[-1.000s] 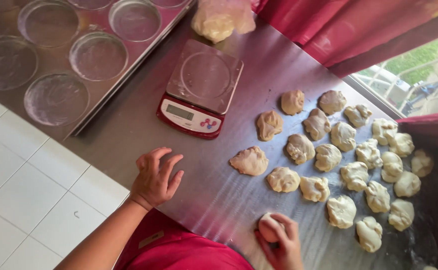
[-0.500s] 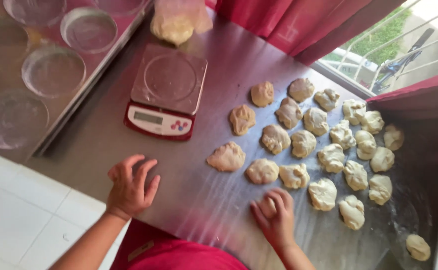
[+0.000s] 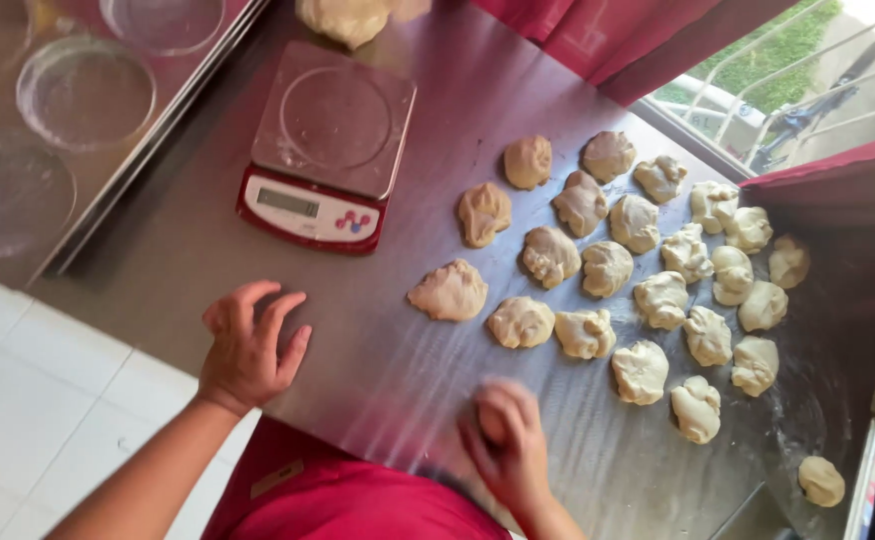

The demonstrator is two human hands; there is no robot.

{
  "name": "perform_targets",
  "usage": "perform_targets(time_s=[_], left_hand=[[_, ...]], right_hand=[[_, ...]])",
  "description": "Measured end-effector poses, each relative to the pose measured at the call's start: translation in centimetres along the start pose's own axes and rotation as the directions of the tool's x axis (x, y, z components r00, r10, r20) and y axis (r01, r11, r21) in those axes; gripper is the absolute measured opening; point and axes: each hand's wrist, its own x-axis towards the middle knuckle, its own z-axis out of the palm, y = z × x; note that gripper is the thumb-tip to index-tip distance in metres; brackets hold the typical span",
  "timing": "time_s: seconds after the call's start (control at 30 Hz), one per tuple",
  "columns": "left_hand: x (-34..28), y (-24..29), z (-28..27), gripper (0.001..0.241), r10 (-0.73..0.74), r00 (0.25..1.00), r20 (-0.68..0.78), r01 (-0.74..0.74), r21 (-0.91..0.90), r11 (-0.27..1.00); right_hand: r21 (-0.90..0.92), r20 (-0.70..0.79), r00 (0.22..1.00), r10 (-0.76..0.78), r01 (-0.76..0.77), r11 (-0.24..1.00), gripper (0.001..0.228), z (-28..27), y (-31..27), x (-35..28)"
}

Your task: The person repeatedly picks up small pieces of dough, rolls them into balls on a stainless steel countertop, and places them into the cups of a muffin tray. A digital scale is present on the counter but is not used during the clip.

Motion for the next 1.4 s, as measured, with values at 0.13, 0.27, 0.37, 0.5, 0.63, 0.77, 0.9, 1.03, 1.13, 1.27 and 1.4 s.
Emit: perform_targets(time_s=[0.13, 0.27, 0.37, 0.5, 0.63, 0.77, 0.9, 1.03, 1.13, 1.27, 1.4], left_hand=[[1.3, -0.5, 0.7, 0.043, 0.027, 0.999, -0.017, -0.028, -0.042, 0.999], [-0.2, 0.3, -0.3, 0.041, 0.026, 0.999, 0.036, -0.024, -0.046, 0.999], [1.2, -0.2, -0.3, 0.039, 0.074, 0.997, 0.027, -0.072, -0.068, 0.995], [2.3, -0.1, 0.0, 0.035, 0.107, 0.992, 0.069, -0.098, -0.112, 0.989], [0.6, 0.8, -1.0, 0.034, 0.091, 0.991, 0.099, -0.082, -0.089, 0.993], [3.1, -0.3, 0.1, 0.033, 0.099, 0.993, 0.063, -0.092, -0.103, 0.99], [0.6, 0.9, -1.3, 0.032, 0.065, 0.992, 0.11, -0.053, -0.11, 0.992], [3.0, 0.1, -0.4, 0.032, 0.102, 0.993, 0.065, -0.094, -0.106, 0.99], [1.8, 0.3, -0.3, 0.032, 0.065, 0.994, 0.089, -0.054, -0.121, 0.991], [0.7, 0.5, -1.0, 0.032, 0.076, 0.994, 0.078, -0.067, -0.107, 0.992], [1.9, 0.0, -0.2, 0.033, 0.082, 0.995, 0.059, -0.074, -0.116, 0.99]], right_hand=[[-0.061, 0.05, 0.996, -0.07, 0.072, 0.996, 0.04, -1.7, 5.1, 0.9], [-0.123, -0.04, 0.999, 0.024, -0.028, 0.992, 0.042, 0.1, 1.4, 0.6], [-0.08, -0.028, 1.0, -0.013, 0.011, 0.997, 0.045, -1.0, 3.1, -0.8], [-0.171, -0.053, 0.997, 0.048, -0.057, 0.984, 0.053, -1.9, 4.6, 1.8], [-0.145, -0.047, 0.999, 0.008, -0.015, 0.989, 0.047, -0.6, 0.6, -0.1], [-0.122, -0.052, 0.999, -0.005, -0.002, 0.993, 0.045, -1.1, 3.7, 2.0], [-0.122, -0.036, 0.998, 0.043, -0.047, 0.991, 0.039, -0.1, 1.3, 0.4], [0.006, -0.04, 0.999, -0.003, 0.003, 1.0, 0.042, -0.8, 4.3, -0.6], [-0.081, -0.051, 0.997, 0.055, -0.059, 0.995, 0.046, -1.3, 4.5, 0.2], [-0.095, -0.054, 0.998, 0.011, -0.017, 0.995, 0.045, -0.6, 1.1, -0.9], [-0.155, -0.007, 1.0, 0.001, -0.002, 0.988, 0.051, -3.1, 5.9, -1.5]])
